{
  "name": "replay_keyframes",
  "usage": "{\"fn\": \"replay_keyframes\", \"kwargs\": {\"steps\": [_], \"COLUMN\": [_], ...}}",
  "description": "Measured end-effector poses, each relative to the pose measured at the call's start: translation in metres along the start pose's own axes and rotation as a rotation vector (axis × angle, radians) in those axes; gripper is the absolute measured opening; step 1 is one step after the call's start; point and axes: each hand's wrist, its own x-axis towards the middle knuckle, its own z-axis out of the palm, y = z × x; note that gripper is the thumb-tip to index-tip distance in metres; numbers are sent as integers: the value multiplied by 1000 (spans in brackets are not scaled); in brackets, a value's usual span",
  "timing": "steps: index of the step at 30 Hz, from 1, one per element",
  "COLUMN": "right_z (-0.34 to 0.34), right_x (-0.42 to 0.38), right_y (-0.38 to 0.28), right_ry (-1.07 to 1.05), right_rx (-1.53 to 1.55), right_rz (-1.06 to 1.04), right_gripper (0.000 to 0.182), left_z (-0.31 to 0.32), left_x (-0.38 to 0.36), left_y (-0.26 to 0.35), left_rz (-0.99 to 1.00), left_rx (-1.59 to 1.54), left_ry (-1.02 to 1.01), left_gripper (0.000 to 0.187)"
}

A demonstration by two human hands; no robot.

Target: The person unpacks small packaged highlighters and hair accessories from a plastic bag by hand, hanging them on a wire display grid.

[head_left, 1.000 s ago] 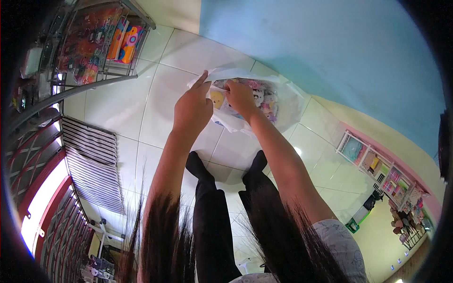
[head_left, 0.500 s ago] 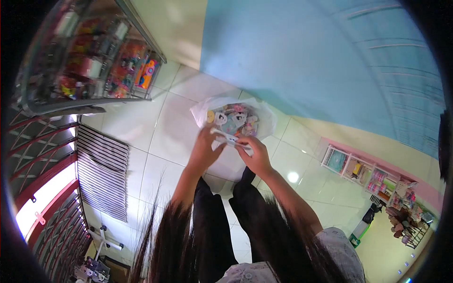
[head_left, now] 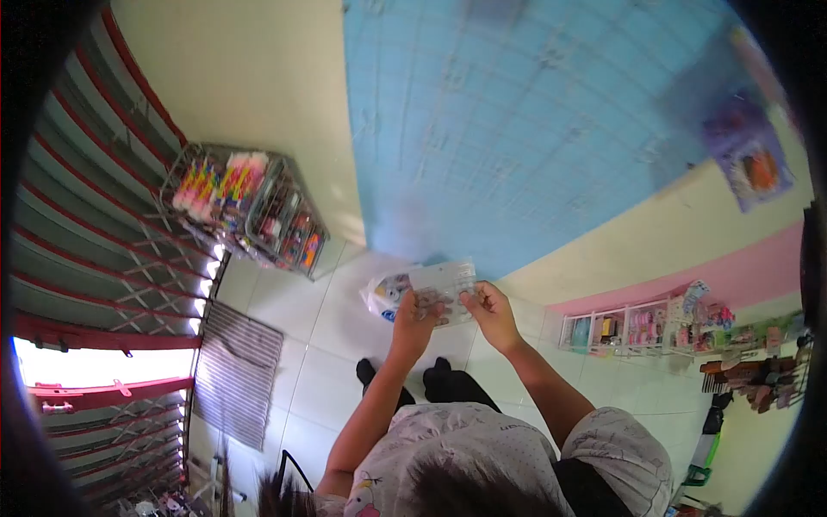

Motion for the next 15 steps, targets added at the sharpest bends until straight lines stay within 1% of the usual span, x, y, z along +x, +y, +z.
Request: {"fn": "replay_keyframes", "kwargs": {"steps": [1,4,6,7,10,11,15], "right_z": [-13,-31,-51,-65,-114,-128,-177], "right_x": [-7,-30,-41,-45,-56,-61,-80], "right_y": [-15,-67,-90,-101,-127,-138,-190], "right_ry": [-21,98,192,245,369,393,475], "right_rx": [-4,118,36,-7,-99,-56,110], "right_rz": [-58,-220,-367,-439,-581,-620,-797], "right_gripper": [15,16,17,17,18,18,20], "left_z": [14,55,83,101,153,170,253], "left_x": [-6,-23,-24,-28,-27,-23,-25], "left_y": [15,60,80,96,129,133,159], "left_rz": [20,79,144,168,209,312,523], "left_rx": [-21,-38,7,12,33,88,178], "left_ry": [-29,-167,-285,-311,-454,-513,-520], "left_gripper": [29,29,27,21,24,27,26]}}
